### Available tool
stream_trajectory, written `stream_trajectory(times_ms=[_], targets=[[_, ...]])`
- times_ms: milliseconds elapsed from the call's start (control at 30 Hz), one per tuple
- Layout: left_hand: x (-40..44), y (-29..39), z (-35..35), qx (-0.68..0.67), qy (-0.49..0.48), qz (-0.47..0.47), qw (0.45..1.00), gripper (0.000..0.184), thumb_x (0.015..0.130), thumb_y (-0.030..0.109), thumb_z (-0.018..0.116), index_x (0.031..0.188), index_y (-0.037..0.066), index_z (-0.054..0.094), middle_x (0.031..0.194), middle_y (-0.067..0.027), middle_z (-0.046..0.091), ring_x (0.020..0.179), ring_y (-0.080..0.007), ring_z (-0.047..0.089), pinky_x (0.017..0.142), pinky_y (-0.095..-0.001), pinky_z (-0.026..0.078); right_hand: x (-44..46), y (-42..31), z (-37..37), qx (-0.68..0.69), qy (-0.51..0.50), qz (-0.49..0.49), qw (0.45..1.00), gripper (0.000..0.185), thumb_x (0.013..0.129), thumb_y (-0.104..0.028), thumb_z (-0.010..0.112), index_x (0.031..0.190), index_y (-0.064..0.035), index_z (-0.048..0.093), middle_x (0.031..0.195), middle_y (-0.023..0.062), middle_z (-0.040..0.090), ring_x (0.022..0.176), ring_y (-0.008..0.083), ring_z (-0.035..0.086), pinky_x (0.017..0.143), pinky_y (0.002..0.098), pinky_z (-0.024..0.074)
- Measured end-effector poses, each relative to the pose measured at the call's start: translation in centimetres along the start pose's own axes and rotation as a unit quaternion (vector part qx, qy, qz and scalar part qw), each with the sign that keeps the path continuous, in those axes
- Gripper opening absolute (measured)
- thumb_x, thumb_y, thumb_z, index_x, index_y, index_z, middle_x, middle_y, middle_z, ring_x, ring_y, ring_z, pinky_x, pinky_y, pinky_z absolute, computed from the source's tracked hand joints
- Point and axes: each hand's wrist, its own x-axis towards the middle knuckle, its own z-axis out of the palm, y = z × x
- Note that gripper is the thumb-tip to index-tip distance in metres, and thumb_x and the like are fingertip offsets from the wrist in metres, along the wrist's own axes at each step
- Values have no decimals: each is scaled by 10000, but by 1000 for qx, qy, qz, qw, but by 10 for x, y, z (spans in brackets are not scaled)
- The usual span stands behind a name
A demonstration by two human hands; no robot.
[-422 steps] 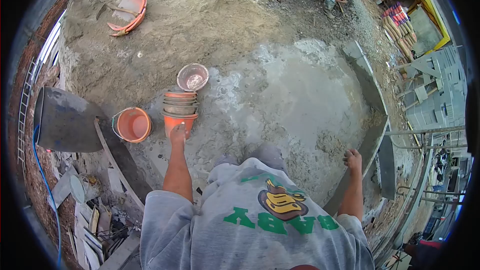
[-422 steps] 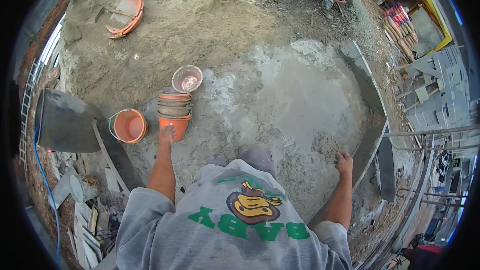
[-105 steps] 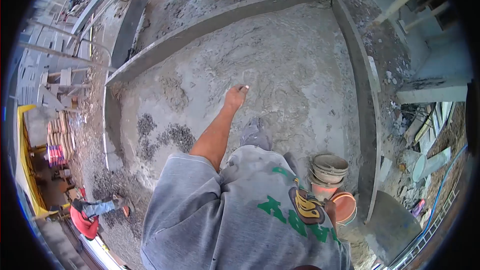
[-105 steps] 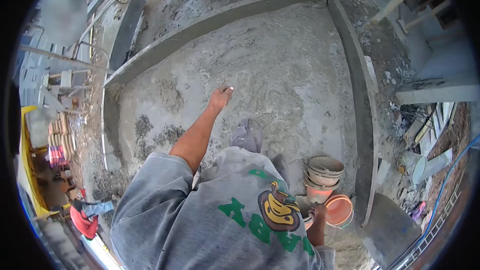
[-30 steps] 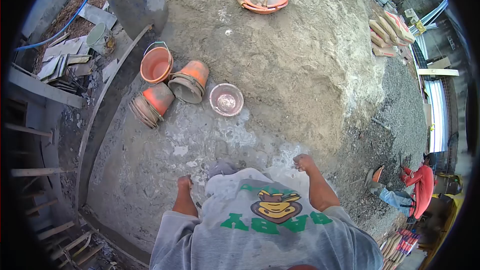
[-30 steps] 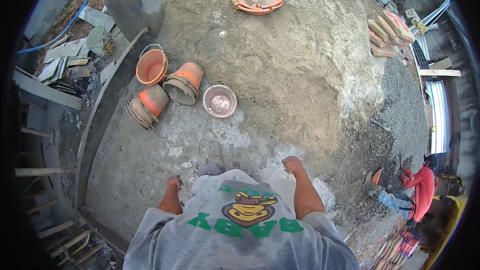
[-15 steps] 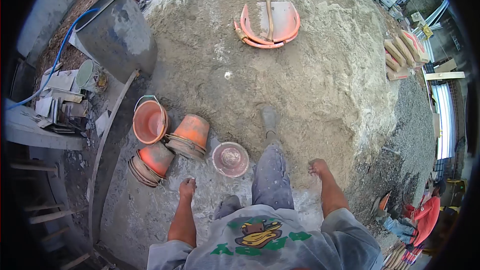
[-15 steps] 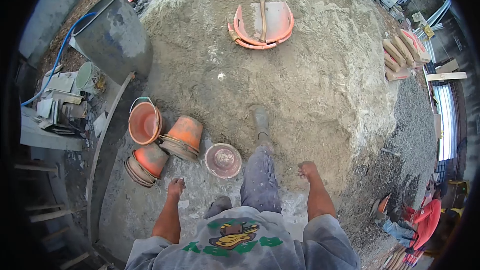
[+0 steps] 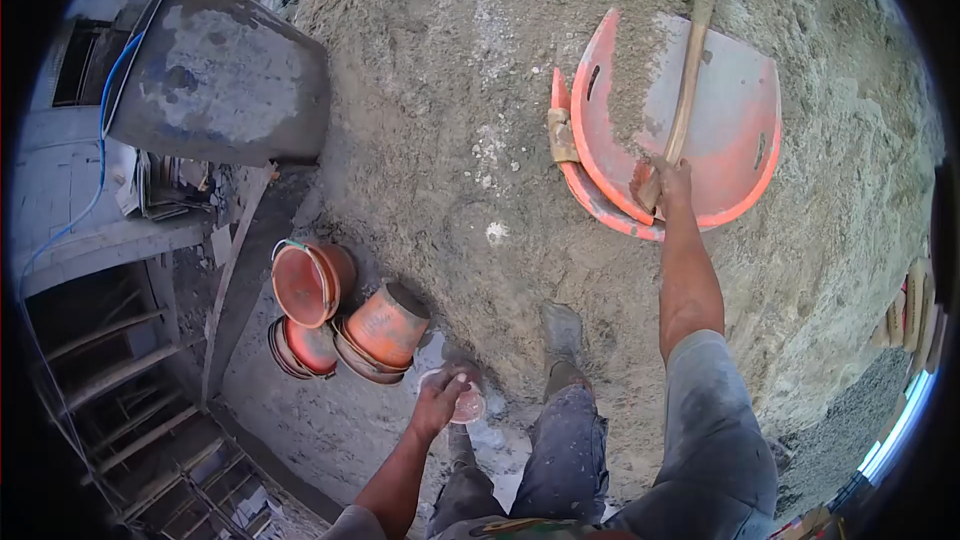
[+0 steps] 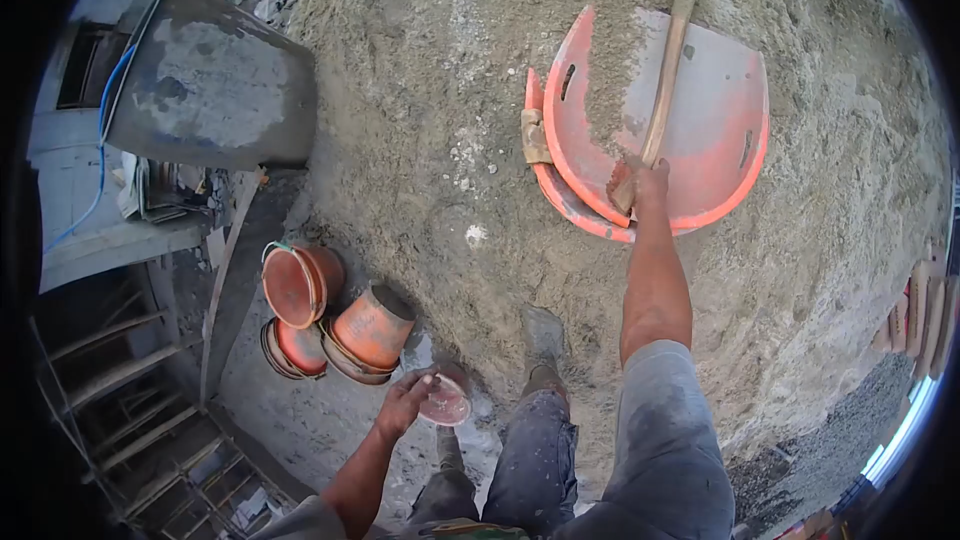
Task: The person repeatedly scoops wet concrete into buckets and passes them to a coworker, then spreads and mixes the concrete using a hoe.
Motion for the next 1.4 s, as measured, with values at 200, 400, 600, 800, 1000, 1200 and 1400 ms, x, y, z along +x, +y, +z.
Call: stream_trajectory(times_ms=[200,400,600,800,1000,1200,1400], targets=[[-13,90,52,44,-72,5,996,421,906,346,513,1192,37,527,1085,-86,592,1045,-173,541,913,-301,401,-31,-59,-17,378,-297,8,877,344,879,-231,547,1100,26,491,680,16,476,589,109,484,536,267,421],[-67,35,-17,142,174,-40,974,368,863,372,501,1014,60,626,859,-145,648,863,-260,619,803,-336,457,-41,-172,4,458,-430,42,777,133,846,-151,566,835,-38,496,658,8,462,551,99,442,528,258,402],[-135,31,-42,169,266,38,948,448,865,435,450,1063,61,595,1027,-210,604,986,-366,562,859,-421,423,-163,-275,87,-28,-194,-119,973,123,718,-158,533,655,-114,437,556,0,417,429,130,435,388,276,361],[-162,-1,-37,132,293,138,937,451,863,448,461,1040,58,603,977,-189,619,931,-344,586,821,-417,439,-220,-170,92,-39,-269,-347,898,174,767,-126,546,890,-5,525,695,62,518,582,152,518,511,308,415],[-250,-104,-40,-72,337,154,926,345,857,363,528,985,53,605,944,-140,641,901,-268,610,778,-362,463,-460,-120,3,-250,-319,-380,831,291,670,-120,550,927,15,527,727,88,531,551,168,526,514,274,442],[-364,-403,7,-258,536,-24,803,403,823,428,529,1045,110,636,1023,-187,617,962,-350,582,829,-402,453,-544,-107,-23,-331,-479,-123,804,112,690,-174,546,703,-82,484,568,44,489,410,139,482,375,277,409],[-477,-759,240,-464,713,-310,425,358,825,326,549,911,-7,645,810,-164,658,797,-292,627,706,-386,471,-644,-18,-15,-464,-483,-128,732,115,691,-178,543,673,-87,474,511,41,474,378,170,468,336,292,392]])
